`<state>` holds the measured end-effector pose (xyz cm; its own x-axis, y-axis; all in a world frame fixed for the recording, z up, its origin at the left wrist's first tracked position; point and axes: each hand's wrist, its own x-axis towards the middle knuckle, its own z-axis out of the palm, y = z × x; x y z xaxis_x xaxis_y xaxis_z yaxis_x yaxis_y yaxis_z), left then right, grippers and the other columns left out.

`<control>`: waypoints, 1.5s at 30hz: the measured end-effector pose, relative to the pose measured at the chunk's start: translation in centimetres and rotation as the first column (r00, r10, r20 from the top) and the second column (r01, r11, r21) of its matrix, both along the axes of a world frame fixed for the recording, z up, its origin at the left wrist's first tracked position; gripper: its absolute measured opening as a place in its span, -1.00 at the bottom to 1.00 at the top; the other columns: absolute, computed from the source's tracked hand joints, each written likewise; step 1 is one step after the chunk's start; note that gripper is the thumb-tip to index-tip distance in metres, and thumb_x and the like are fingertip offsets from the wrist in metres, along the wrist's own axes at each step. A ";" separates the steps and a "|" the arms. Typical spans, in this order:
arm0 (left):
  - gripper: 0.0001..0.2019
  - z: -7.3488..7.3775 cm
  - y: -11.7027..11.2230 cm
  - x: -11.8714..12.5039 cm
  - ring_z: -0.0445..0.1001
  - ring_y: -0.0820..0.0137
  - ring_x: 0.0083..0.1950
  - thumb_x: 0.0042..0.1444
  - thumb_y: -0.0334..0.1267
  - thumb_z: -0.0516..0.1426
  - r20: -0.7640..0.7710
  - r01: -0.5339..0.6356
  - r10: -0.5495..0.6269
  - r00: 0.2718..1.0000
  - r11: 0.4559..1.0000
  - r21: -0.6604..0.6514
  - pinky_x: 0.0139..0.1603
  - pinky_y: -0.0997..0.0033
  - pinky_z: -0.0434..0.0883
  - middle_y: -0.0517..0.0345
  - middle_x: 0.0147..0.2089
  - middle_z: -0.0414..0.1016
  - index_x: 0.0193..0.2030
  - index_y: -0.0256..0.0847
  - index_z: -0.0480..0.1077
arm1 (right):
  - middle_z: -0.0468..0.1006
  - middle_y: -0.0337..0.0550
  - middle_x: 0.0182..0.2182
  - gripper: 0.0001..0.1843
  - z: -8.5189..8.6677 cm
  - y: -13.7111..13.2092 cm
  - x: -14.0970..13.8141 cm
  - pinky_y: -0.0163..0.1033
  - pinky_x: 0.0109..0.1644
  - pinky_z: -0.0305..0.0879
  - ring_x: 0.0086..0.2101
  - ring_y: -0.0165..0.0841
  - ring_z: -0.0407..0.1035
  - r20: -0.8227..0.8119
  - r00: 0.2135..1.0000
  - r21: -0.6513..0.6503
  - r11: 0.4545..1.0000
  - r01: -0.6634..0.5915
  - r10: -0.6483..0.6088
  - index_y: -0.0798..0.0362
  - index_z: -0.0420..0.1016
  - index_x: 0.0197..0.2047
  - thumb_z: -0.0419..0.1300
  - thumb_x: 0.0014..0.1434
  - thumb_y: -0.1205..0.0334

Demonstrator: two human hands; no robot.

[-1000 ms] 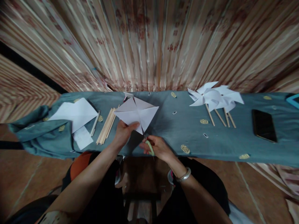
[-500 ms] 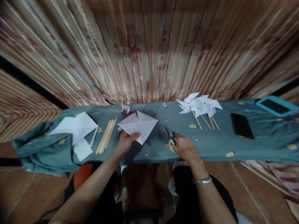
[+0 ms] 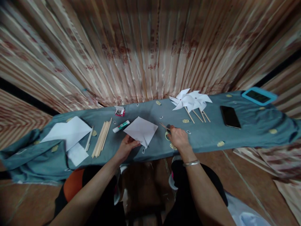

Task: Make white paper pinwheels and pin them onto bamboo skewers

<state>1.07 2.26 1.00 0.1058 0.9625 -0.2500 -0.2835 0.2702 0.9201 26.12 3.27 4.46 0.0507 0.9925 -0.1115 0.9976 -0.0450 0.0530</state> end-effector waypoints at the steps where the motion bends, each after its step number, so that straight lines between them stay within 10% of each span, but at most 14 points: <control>1: -0.38 0.1 -0.2 -0.3 0.54 0.30 -0.17 -0.30 -0.28 0.40 0.003 0.010 -0.010 1.000 1.000 0.002 -0.17 0.32 0.49 0.07 -0.14 0.57 -0.01 -0.21 0.37 | 0.64 0.17 -0.27 -0.68 -0.2 0.1 0.2 -0.17 -0.17 0.34 -0.18 -0.08 0.56 0.002 1.000 0.014 1.000 -0.001 0.001 0.17 0.41 0.02 0.16 0.25 0.18; 8: -0.29 -0.4 -1.5 -3.6 0.61 0.29 -0.29 -0.32 -0.23 0.43 -0.053 0.008 -0.012 0.999 0.997 -0.081 -0.28 0.30 0.53 0.12 -0.16 0.54 0.04 -0.15 0.30 | 0.60 0.27 -0.25 -0.68 -1.0 0.6 1.1 -0.05 -0.11 0.36 -0.14 0.02 0.51 -0.033 0.999 0.086 0.996 0.025 -0.022 0.24 0.45 0.00 0.11 0.27 0.21; 14: -0.43 -1.4 -2.2 -6.2 0.57 0.34 -0.33 -0.08 -0.12 0.32 -0.255 -0.074 0.105 0.961 0.989 0.128 -0.20 0.20 0.56 0.19 -0.25 0.50 0.07 -0.16 0.28 | 0.60 0.27 -0.20 -0.67 0.1 1.2 0.0 -0.04 -0.10 0.36 -0.14 0.02 0.50 -0.117 0.993 0.144 0.989 0.043 -0.026 0.23 0.48 0.00 0.03 0.30 0.25; 19: -0.63 -1.3 -2.4 -6.6 0.40 0.14 0.22 0.21 -0.21 0.08 -0.728 0.270 0.189 0.659 0.844 0.464 0.24 -0.03 0.35 -0.09 0.18 0.44 0.15 -0.13 0.36 | 0.56 0.12 0.02 -0.65 0.1 1.7 -4.5 -0.14 0.08 0.32 0.03 -0.13 0.42 -0.233 0.953 0.243 0.961 -0.135 0.193 0.17 0.45 0.08 -0.02 0.33 0.30; 23: -0.52 -1.7 -2.1 -5.7 0.04 0.14 0.47 0.26 -0.28 0.03 -0.895 0.558 0.196 0.400 0.723 0.408 0.39 -0.11 0.11 -0.13 0.41 0.18 0.32 -0.17 0.20 | 0.46 0.14 0.15 -0.63 -1.8 0.9 -8.5 -0.08 0.22 0.25 0.12 -0.13 0.33 -0.196 0.881 0.315 0.878 -0.360 0.431 0.20 0.42 0.13 0.01 0.32 0.32; 28: -0.49 -2.2 -1.8 -5.4 0.07 0.03 0.46 0.26 -0.19 0.07 -0.957 0.619 0.222 0.188 0.729 0.291 0.38 -0.19 0.09 -0.23 0.39 0.21 0.33 -0.25 0.20 | 0.42 0.21 0.17 -0.60 -4.0 -0.3 -10.4 -0.01 0.22 0.25 0.15 -0.06 0.30 -0.146 0.858 0.299 0.849 -0.436 0.493 0.22 0.39 0.17 0.05 0.31 0.28; 36: -0.51 -2.1 -2.1 -5.4 0.08 -0.02 0.44 0.25 -0.15 0.10 -0.964 0.635 0.220 0.146 0.726 0.262 0.38 -0.18 0.11 -0.22 0.37 0.24 0.27 -0.30 0.26 | 0.37 0.30 0.20 -0.54 -5.2 -0.4 -9.8 0.07 0.18 0.27 0.18 0.01 0.26 -0.150 0.901 0.294 0.889 -0.352 0.407 0.26 0.35 0.21 0.05 0.33 0.18; 45: -0.57 -1.4 0.2 -8.5 0.26 0.12 0.34 0.27 -0.25 0.06 -0.857 0.446 0.392 0.335 0.735 0.511 0.33 -0.05 0.24 -0.10 0.27 0.35 0.27 -0.14 0.25 | 0.38 0.29 0.20 -0.51 -4.5 0.0 -9.7 0.09 0.19 0.27 0.14 0.00 0.34 -0.190 0.919 0.291 0.914 -0.284 0.346 0.26 0.36 0.20 0.04 0.35 0.11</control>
